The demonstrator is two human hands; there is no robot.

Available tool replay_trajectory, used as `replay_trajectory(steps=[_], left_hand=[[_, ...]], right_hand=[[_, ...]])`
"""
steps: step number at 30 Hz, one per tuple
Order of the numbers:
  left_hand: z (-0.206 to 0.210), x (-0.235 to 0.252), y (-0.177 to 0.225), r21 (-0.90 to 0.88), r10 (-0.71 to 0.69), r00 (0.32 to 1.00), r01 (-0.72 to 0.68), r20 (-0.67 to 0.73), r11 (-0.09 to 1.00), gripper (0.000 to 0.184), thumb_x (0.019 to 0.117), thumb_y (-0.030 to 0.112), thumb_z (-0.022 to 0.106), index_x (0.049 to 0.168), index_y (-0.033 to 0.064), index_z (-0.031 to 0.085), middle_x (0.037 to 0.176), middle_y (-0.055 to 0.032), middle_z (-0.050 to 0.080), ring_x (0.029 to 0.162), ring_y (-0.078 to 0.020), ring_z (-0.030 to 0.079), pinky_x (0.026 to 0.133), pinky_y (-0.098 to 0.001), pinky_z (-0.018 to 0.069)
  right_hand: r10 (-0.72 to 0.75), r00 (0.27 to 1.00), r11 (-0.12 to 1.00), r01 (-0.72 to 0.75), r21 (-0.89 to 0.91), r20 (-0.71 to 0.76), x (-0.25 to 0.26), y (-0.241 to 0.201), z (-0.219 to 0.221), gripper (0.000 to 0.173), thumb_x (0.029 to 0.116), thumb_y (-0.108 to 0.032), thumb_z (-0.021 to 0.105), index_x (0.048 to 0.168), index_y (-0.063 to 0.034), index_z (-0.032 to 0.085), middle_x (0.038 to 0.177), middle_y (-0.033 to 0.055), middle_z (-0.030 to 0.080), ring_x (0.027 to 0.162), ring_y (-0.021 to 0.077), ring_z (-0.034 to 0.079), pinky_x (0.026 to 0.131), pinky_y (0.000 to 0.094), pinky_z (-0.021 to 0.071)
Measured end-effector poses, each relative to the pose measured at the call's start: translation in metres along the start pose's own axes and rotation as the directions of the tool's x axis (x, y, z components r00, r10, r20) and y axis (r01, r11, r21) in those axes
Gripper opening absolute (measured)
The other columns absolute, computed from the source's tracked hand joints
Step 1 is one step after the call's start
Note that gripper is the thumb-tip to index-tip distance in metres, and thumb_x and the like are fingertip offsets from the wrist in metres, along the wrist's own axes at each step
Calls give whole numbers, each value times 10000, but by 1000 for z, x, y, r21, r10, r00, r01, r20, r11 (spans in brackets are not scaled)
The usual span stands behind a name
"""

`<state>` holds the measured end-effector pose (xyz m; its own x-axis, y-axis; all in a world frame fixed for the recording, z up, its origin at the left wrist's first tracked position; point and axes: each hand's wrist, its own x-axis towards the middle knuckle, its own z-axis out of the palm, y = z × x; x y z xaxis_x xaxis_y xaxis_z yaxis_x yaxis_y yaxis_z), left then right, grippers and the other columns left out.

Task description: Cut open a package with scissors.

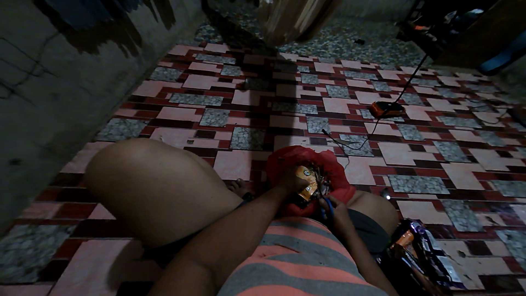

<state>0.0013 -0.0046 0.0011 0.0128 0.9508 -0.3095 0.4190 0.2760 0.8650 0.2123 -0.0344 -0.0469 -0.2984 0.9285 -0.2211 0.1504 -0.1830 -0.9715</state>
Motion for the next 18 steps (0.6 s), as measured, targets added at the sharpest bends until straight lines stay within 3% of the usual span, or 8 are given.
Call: replay_trajectory(steps=[11, 18], left_hand=[[0, -1, 1, 28, -9, 999, 8, 33, 1000, 501, 870, 152, 788, 1290, -46, 599, 1232, -232, 640, 1141, -298, 633, 1015, -462, 499], [3, 3, -4, -62, -18, 1000, 20, 25, 998, 523, 859, 146, 796, 1303, -34, 586, 1213, -226, 642, 1098, -281, 649, 978, -447, 527]], right_hand=[[-40, 999, 999, 41, -33, 14, 1, 3, 0, 155, 943, -132, 690, 1014, 5, 667, 718, -8, 639, 584, 49, 581, 566, 217, 517], [-45, 999, 998, 45, 36, 3, 0, 5, 1, 149, 946, -121, 684, 1007, 13, 665, 693, 14, 628, 542, 68, 555, 515, 233, 494]])
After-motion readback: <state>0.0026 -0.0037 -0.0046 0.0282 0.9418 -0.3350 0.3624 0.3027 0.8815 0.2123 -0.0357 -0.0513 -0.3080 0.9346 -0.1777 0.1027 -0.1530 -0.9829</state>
